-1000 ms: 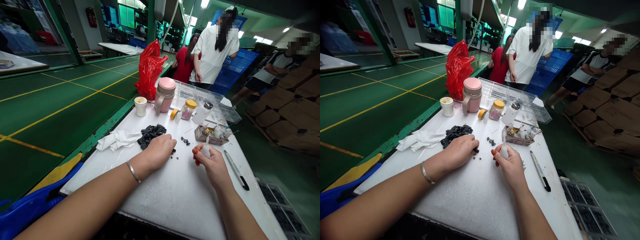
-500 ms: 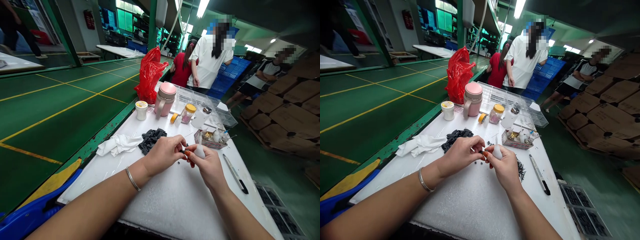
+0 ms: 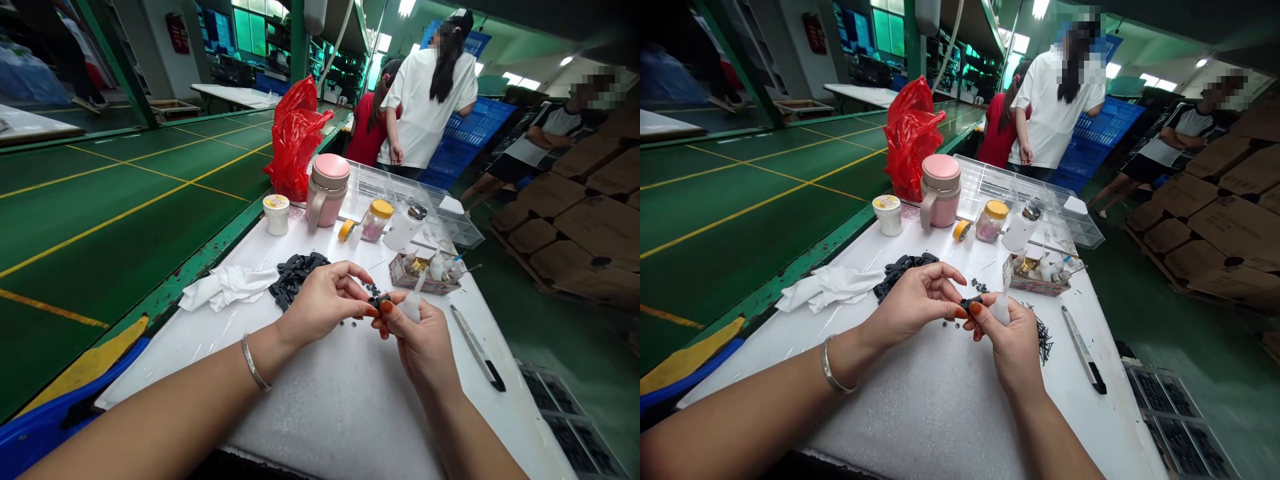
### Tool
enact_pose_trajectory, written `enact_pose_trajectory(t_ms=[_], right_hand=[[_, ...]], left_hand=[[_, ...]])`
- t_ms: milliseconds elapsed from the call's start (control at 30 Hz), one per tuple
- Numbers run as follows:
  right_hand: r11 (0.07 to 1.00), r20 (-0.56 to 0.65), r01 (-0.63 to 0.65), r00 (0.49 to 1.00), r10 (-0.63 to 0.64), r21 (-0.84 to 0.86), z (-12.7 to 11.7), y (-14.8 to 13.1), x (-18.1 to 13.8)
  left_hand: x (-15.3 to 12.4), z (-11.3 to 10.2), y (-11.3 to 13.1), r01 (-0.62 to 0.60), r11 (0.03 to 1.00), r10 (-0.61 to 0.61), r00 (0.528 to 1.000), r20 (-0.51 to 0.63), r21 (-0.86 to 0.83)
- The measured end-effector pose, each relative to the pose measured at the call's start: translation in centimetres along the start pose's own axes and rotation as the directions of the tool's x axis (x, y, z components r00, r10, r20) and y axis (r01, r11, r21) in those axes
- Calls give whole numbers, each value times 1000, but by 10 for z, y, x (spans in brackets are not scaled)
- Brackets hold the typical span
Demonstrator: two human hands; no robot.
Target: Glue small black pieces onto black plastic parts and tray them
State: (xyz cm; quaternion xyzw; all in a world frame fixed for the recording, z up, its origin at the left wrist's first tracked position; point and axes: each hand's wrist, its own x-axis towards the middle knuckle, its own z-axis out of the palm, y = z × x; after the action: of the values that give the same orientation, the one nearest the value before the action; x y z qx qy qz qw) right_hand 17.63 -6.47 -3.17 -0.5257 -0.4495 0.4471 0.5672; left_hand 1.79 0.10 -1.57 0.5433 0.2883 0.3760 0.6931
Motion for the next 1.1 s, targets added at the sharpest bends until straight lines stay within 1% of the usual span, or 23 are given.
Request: enact_pose_trajectory(t_ms=[100,167,333,433,533,600,667,733,800,833,900,1100], right_hand=[[998,26,-19,1000,18,64,1,0,-1],[997,28,-14,1000,12,71,2,0,-1],[999,0,51,999,-51,6,-1,-3,-2],[987,-40,122,991,-126,-101,-10,-14,-4],[932,-37,172,980,-193,-320,-23,-25,-6],[902,-29,185,977,-212,-391,-32,-30,-7],[913,-94,195,965,-243,-358,-39,-32,-8],[932,-216,217,934,-285,-291,-43,-32,-10],[938,-301,248,900,-316,-243,-43,-31,-12],[938,-312,266,892,-327,-223,-42,-30,-13],[932,-294,297,890,-350,-208,-39,-27,-14],[910,-289,330,871,-396,-250,-32,-21,-14]], left_hand=[[0,1,-1,27,998,-27,1000,7,-51],[1,1,-3,48,996,-47,999,11,-77],[2,-2,-6,79,992,-79,997,-3,-96],[2,-4,-5,63,993,-68,997,-41,-104],[3,-7,-4,38,995,-44,997,-62,-92],[3,-8,-3,32,997,-36,998,-56,-77],[2,-9,-2,33,998,-35,999,-41,-49],[2,-7,-1,25,1000,-25,999,-32,8],[1,-6,-1,3,997,-1,1000,-26,81],[0,-5,-1,-8,993,10,1000,-21,115],[-1,-3,-2,-14,986,16,1000,-10,164],[-5,-1,-2,-3,968,-1,1000,17,252]])
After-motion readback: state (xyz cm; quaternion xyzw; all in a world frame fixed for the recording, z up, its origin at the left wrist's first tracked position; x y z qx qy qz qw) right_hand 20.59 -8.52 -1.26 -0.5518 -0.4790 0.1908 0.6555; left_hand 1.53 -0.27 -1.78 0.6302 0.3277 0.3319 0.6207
